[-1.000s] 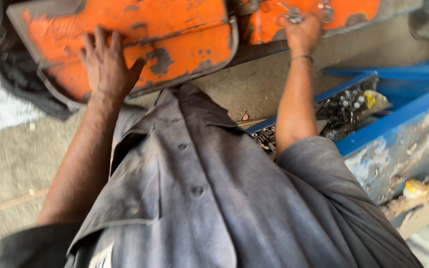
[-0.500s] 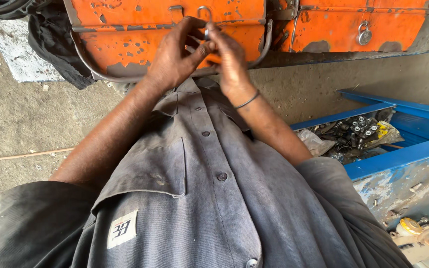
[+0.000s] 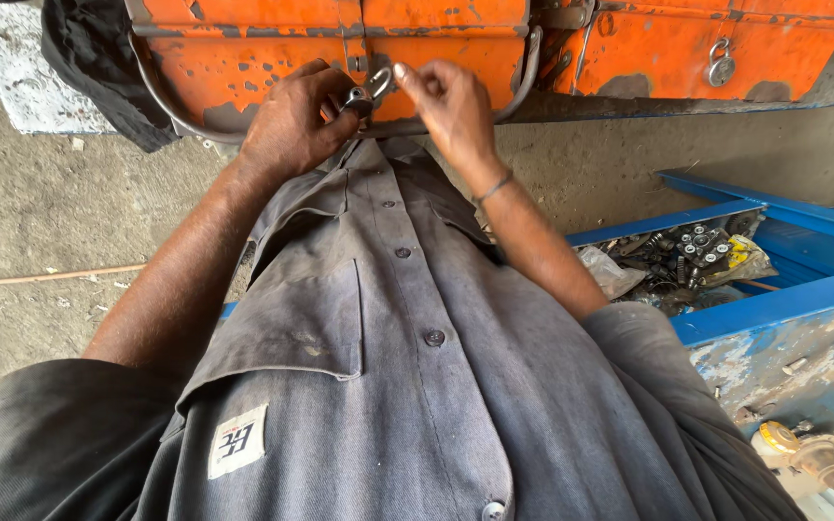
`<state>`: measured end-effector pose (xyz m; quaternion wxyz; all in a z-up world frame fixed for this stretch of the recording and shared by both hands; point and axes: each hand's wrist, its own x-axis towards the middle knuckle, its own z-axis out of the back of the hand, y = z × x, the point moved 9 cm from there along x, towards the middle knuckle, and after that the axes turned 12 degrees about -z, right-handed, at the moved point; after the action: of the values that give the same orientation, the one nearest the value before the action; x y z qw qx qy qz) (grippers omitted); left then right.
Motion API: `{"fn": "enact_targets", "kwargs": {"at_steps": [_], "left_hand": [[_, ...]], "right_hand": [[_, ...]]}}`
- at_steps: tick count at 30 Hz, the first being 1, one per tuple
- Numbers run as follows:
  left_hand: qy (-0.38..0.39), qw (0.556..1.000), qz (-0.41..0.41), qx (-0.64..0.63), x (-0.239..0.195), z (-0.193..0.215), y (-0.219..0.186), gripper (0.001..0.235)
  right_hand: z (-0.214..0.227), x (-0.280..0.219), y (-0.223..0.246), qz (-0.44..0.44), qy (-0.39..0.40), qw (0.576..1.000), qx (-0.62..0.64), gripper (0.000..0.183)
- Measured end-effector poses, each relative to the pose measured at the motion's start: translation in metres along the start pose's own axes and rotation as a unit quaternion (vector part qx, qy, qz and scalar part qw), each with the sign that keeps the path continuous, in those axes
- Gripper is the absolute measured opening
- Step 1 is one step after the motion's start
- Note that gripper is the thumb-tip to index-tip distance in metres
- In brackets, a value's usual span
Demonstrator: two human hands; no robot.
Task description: The person gathers various hand tools from a metal bucket and places them into an orange tool chest. They handle wrenches, sockets, and other small metal parts, then close the chest and lock it with a padlock.
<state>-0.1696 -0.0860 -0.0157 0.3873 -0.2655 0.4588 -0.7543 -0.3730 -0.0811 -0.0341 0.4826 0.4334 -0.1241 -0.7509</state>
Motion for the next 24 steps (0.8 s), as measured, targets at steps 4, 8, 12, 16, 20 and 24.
{"fn": "enact_targets", "kwargs": {"at_steps": [4,8,12,16,20,24], "left_hand": [[-0.002,1.000,0.023,0.010,0.000,0.002,0.003,0.021],[-0.046,0.999,0.000,0.008,0.002,0.006,0.004,0.026],[-0.063,0.997,0.027,0.046,0.003,-0.001,0.020,0.021],[-0.077,0.994,0.025,0.067,0.005,-0.007,0.028,0.019],[-0.082,0.993,0.034,0.081,0.008,-0.004,0.031,0.017],[-0.092,0.988,0.030,0.123,0.004,0.008,0.025,0.021]], "right_hand": [[-0.008,0.022,0.011,0.052,0.025,0.998,0.011,0.034],[-0.020,0.025,0.023,0.104,0.024,0.994,0.029,0.033],[-0.020,0.019,0.034,0.150,-0.090,0.984,-0.031,0.032],[-0.025,0.016,0.027,0.101,-0.129,0.984,-0.070,0.034],[-0.026,0.014,0.031,0.114,-0.162,0.976,-0.094,0.040],[-0.032,0.016,0.036,0.131,-0.147,0.966,-0.166,0.050]]}}
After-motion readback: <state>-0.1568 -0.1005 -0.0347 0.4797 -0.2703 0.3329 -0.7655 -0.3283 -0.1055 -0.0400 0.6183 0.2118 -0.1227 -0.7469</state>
